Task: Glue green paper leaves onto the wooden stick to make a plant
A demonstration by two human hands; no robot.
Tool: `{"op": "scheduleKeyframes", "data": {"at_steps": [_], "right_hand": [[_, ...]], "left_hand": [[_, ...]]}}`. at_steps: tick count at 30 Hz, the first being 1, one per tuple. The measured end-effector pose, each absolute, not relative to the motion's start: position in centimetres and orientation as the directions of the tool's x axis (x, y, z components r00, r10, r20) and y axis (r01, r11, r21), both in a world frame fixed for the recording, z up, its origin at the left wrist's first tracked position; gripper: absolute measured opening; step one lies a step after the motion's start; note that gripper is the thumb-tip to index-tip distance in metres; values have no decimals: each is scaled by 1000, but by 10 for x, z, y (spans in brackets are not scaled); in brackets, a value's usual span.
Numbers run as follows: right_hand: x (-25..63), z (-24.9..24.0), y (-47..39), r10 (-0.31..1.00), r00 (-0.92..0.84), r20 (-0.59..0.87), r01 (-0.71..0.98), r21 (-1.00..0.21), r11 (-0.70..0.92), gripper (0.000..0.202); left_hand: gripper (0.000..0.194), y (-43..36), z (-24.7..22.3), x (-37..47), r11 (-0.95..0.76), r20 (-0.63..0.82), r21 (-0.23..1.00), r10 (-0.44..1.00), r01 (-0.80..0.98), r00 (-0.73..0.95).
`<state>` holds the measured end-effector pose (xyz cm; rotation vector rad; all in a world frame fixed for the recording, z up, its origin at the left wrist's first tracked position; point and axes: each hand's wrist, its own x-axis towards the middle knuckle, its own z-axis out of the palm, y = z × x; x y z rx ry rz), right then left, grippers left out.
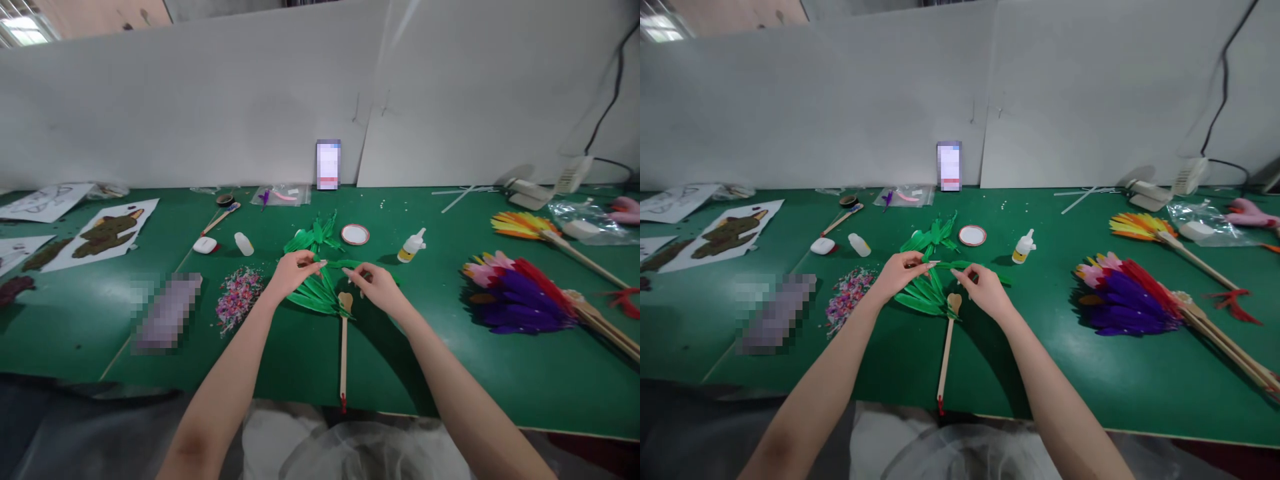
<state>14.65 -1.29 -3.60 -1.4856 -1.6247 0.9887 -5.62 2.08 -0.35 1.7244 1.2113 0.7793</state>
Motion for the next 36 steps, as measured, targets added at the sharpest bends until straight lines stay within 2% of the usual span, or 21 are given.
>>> {"op": "scheduleKeyframes", "data": {"at_steps": [4, 8, 13, 17, 23, 29, 36], "right_hand": [[146, -35, -15, 990, -139, 4, 490, -869, 73, 41], [148, -26, -21, 958, -248, -147, 541, -841, 11, 42], [151, -19, -26, 906, -291, -308, 601, -795, -78, 46], [151, -17, -27, 867, -323, -379, 595, -794, -125, 51], [149, -19, -29, 842, -385, -378, 556, -823, -116, 49], [145, -22, -30, 869, -345, -356, 631, -773, -66, 47], [143, -16, -33, 897, -307, -319, 681, -732, -28, 46]], "left_hand": [[26, 22, -9, -55, -157, 26, 932, 927, 326, 374], [26, 22, -9, -55, -155, 44, 947, 930, 280, 365], [26, 21, -11, -52, -190, 56, 937, 910, 292, 411], [28, 20, -13, -49, -183, 34, 929, 908, 321, 419], [29, 21, -12, -48, -193, 27, 914, 906, 358, 421], [29, 24, -17, -52, -233, 52, 798, 945, 556, 322], [32, 25, -20, -56, -197, 10, 786, 952, 586, 306]]}}
